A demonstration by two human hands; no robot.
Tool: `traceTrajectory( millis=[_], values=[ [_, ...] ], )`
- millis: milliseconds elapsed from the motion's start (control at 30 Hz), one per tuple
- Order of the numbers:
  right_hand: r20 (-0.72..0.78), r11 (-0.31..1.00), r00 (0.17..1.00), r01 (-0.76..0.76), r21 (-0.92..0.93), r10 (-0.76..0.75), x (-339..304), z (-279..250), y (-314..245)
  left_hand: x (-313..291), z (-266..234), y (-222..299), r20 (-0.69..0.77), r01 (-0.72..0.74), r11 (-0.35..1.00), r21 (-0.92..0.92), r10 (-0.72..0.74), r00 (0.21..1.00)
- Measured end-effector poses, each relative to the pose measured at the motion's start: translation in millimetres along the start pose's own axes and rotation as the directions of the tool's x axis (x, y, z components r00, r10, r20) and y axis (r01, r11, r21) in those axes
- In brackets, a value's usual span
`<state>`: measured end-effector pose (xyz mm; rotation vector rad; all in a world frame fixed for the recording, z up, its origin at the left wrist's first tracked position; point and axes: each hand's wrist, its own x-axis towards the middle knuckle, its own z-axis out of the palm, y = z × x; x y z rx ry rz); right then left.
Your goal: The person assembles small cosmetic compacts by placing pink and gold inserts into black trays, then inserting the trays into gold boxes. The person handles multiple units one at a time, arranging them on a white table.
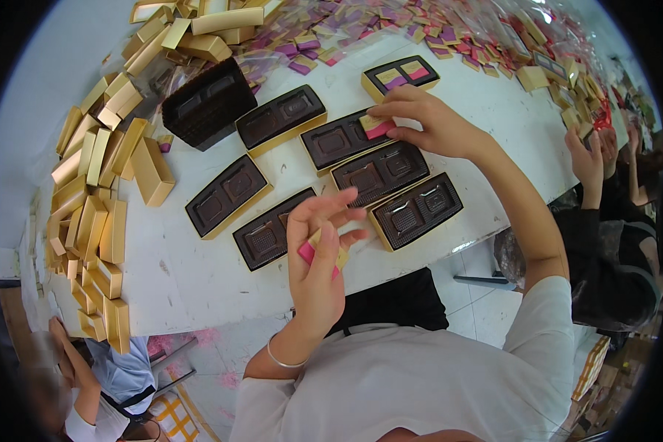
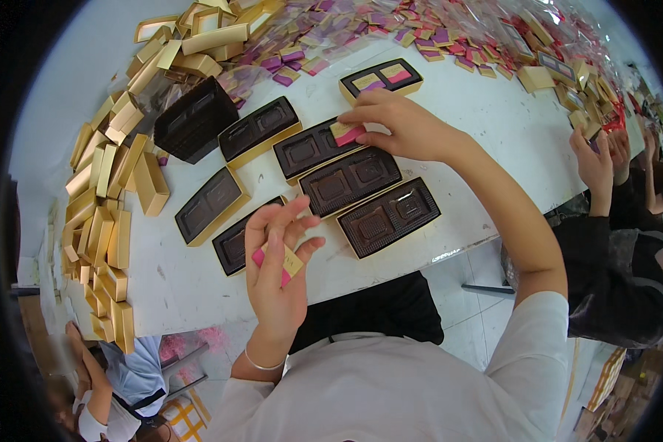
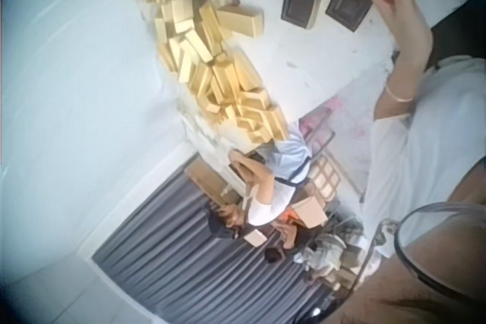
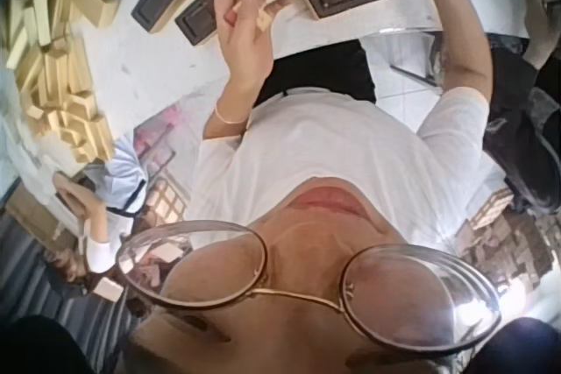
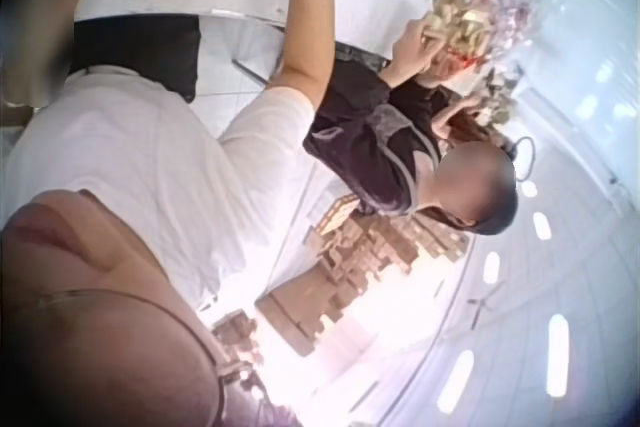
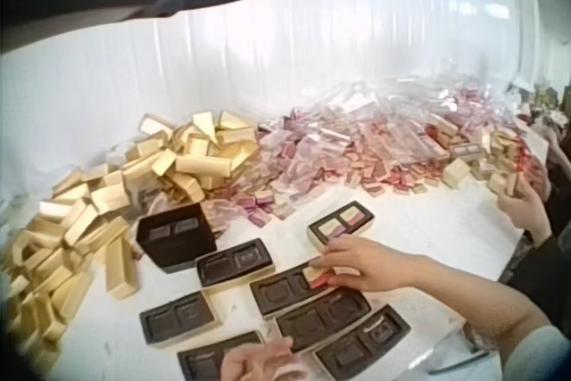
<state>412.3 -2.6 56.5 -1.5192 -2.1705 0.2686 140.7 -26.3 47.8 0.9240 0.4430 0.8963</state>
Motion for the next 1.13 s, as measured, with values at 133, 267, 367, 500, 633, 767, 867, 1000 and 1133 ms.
traceTrajectory(
  millis=[133, 267, 367, 500, 633, 767, 867, 1000, 1133],
  values=[
    [0.03, 0.967, 0.996, -0.089, 0.239, 0.084, 6, 3, 0, -5, -11, 3, 0.014, -0.052, 0.998, -0.029, 0.052, 0.999],
    [0.035, 0.908, 0.988, -0.154, 0.39, 0.153, 9, 16, 1, -4, -14, 0, 0.083, -0.029, 0.995, -0.099, 0.037, 0.996],
    [-0.12, 0.969, 0.989, -0.058, 0.241, 0.089, 12, 25, 2, -1, -14, 2, 0.102, 0.023, 0.99, -0.139, -0.009, 0.995],
    [-0.16, 0.998, 0.987, -0.015, 0.054, 0.024, 16, 31, -5, 5, -11, 3, 0.112, 0.093, 0.954, -0.283, -0.064, 0.992],
    [-0.246, 0.995, 0.965, 0.082, -0.054, -0.093, 20, 18, -20, 13, -9, 1, 0.141, 0.151, 0.893, -0.425, -0.1, 0.985],
    [-0.325, 0.98, 0.937, 0.172, 0.103, -0.13, -5, -5, -93, 18, 3, -3, 0.032, 0.056, 0.936, -0.348, -0.048, 0.998],
    [-0.205, 0.963, 0.971, 0.166, 0.212, -0.122, -25, 11, -133, 16, 18, -10, -0.006, -0.038, 0.975, -0.22, 0.037, 0.999],
    [-0.151, 0.879, 0.983, -0.02, 0.476, 0.104, -45, 24, -148, 8, 24, -25, 0.172, -0.121, 0.981, -0.153, 0.147, 0.974],
    [-0.137, 0.94, 0.991, 0.048, 0.339, -0.001, -60, 15, -132, 6, 31, -30, 0.189, -0.143, 0.987, -0.068, 0.153, 0.97]
  ],
)
